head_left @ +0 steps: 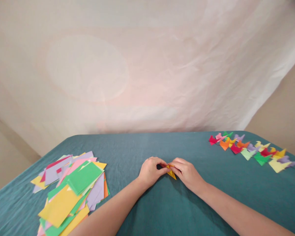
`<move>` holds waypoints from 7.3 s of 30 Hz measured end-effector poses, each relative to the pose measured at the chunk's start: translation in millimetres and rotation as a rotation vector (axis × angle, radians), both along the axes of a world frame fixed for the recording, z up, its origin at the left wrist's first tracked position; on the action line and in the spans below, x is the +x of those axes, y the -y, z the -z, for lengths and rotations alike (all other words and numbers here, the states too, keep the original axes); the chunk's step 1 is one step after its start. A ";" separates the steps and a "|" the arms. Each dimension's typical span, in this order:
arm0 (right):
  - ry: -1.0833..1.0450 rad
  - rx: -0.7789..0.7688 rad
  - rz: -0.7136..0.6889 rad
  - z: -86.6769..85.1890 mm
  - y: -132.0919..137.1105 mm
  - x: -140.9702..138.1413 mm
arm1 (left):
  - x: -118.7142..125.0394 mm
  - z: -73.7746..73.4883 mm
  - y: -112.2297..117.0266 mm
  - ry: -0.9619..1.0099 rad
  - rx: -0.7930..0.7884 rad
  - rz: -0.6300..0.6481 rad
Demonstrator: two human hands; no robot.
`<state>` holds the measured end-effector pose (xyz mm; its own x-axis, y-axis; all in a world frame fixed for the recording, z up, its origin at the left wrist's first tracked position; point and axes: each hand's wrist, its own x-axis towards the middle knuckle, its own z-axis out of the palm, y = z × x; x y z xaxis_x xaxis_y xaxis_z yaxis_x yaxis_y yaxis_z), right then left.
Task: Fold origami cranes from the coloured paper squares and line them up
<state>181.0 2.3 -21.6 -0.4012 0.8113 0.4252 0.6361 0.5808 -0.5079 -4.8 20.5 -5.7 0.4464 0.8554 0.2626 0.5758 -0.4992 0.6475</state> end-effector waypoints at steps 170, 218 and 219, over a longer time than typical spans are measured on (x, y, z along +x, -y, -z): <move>0.084 0.188 -0.063 -5.0 8.1 1.8 | 0.9 -15.7 16.4 -0.635 0.559 0.101; 0.372 0.062 -0.206 -17.4 8.2 5.4 | -18.2 6.0 0.1 -0.287 0.229 0.170; 0.377 0.063 -0.210 -18.0 8.4 5.7 | -18.1 5.9 0.3 -0.290 0.227 0.168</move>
<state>186.7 -6.1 -3.6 -0.6917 0.6726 0.2631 0.6351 0.7399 -0.2219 -22.9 20.2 -11.6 0.6587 0.6988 0.2788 0.6165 -0.7137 0.3325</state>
